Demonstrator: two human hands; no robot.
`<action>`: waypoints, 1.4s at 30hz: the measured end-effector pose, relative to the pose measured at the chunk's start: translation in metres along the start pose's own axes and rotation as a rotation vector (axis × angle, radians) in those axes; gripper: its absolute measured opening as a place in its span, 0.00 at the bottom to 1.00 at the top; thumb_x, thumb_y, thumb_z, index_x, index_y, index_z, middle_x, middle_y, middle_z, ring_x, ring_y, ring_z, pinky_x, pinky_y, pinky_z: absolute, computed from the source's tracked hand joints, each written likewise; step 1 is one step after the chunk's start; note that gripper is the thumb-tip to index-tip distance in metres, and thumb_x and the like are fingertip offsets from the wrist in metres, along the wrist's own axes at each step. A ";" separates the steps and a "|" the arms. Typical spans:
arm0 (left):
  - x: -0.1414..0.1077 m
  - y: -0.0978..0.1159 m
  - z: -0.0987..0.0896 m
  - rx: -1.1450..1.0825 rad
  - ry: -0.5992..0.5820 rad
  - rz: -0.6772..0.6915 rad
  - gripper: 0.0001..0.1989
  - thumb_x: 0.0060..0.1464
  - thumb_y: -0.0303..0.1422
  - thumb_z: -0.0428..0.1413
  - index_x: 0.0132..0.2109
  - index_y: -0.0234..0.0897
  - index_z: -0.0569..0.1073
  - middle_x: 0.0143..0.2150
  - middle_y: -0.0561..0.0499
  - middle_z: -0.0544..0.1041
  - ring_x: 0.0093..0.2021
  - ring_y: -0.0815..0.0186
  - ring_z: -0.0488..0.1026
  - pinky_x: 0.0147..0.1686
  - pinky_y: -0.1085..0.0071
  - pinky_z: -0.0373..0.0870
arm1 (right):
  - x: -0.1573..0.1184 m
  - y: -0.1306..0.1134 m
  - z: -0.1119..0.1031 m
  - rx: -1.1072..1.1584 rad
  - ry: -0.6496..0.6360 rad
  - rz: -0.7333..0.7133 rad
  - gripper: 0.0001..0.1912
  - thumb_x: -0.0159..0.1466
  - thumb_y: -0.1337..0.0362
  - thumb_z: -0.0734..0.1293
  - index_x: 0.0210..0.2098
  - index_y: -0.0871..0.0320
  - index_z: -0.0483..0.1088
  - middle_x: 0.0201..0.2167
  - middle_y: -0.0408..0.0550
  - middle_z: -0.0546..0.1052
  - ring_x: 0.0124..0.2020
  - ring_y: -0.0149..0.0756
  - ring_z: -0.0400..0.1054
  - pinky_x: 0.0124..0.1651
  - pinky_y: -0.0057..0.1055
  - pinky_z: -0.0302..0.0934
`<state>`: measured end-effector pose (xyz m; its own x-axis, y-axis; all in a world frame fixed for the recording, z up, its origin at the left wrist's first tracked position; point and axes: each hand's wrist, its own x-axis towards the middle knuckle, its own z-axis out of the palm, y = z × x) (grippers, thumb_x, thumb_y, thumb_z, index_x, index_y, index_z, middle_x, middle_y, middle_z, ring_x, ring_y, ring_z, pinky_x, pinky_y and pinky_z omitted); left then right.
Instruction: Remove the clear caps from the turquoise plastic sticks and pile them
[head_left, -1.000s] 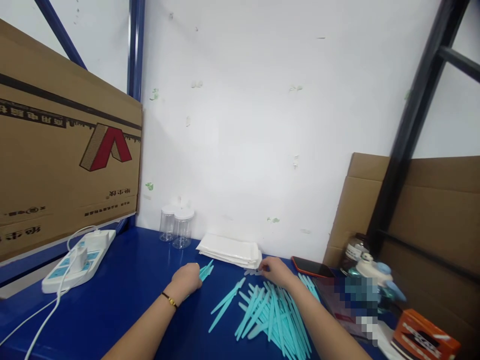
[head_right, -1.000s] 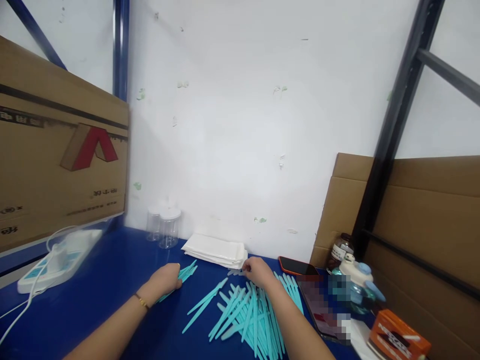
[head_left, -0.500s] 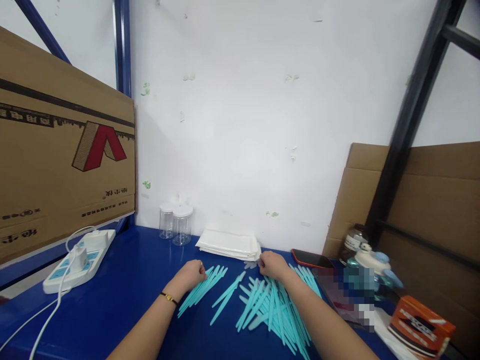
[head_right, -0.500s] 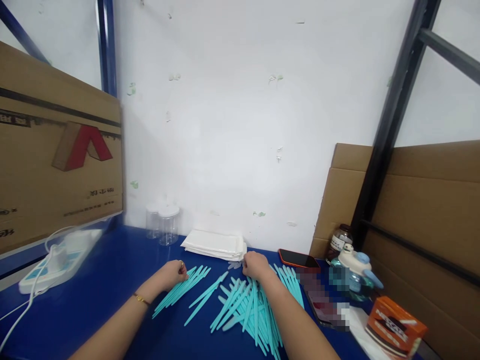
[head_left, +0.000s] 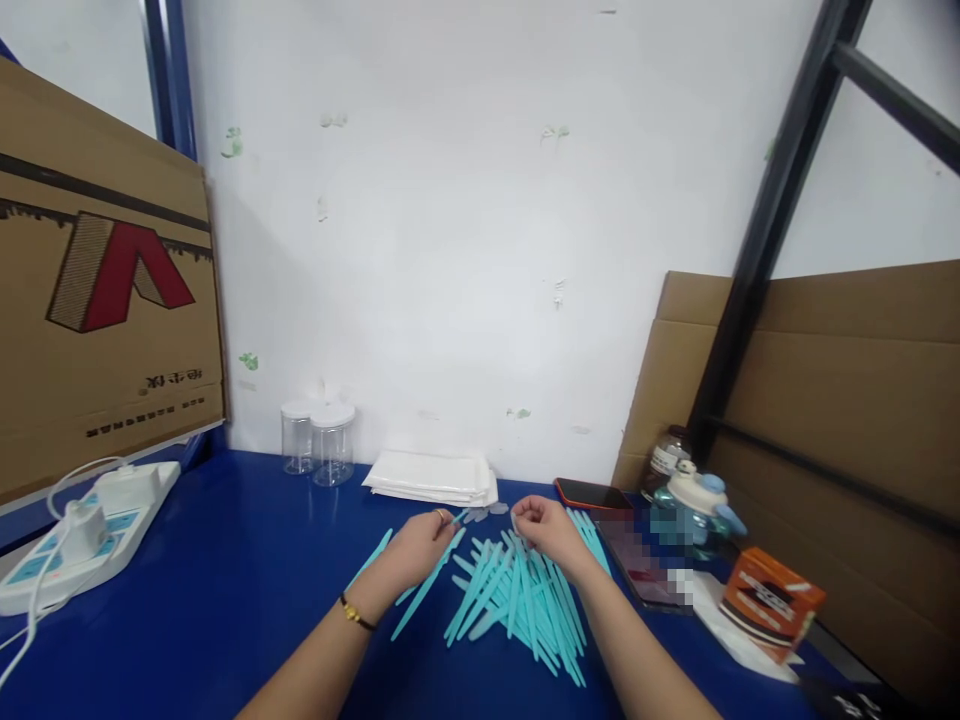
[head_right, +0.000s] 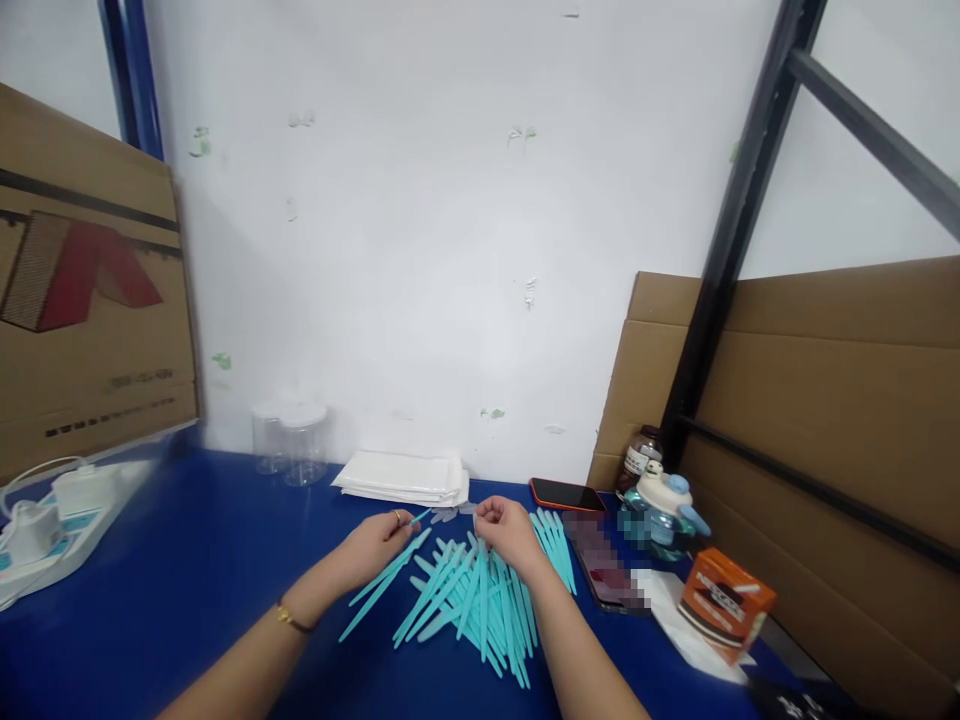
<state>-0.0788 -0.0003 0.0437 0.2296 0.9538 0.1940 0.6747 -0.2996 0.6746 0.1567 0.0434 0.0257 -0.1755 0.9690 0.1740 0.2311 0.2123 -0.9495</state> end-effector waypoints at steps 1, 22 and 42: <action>0.002 0.002 0.004 0.025 -0.003 0.004 0.15 0.55 0.41 0.43 0.28 0.36 0.66 0.25 0.52 0.69 0.27 0.69 0.65 0.27 0.75 0.57 | 0.000 0.001 -0.002 0.041 0.002 0.033 0.08 0.48 0.67 0.64 0.29 0.60 0.68 0.17 0.38 0.68 0.14 0.23 0.58 0.17 0.21 0.47; -0.010 0.004 0.008 -0.515 -0.330 -0.143 0.21 0.51 0.49 0.48 0.37 0.34 0.70 0.22 0.59 0.60 0.18 0.77 0.50 0.15 0.78 0.45 | -0.012 -0.025 0.049 0.552 0.041 0.004 0.11 0.50 0.62 0.68 0.29 0.57 0.62 0.13 0.33 0.61 0.11 0.21 0.51 0.13 0.19 0.38; -0.010 -0.006 -0.013 -0.316 -0.046 -0.082 0.24 0.52 0.51 0.45 0.37 0.33 0.72 0.28 0.51 0.70 0.28 0.68 0.65 0.27 0.73 0.60 | -0.009 -0.024 0.033 0.487 0.060 0.022 0.09 0.50 0.62 0.66 0.30 0.57 0.63 0.11 0.32 0.59 0.11 0.22 0.50 0.13 0.20 0.38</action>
<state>-0.0939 -0.0078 0.0468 0.2201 0.9701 0.1026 0.4427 -0.1930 0.8756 0.1214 0.0251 0.0381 -0.1171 0.9811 0.1539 -0.2423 0.1221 -0.9625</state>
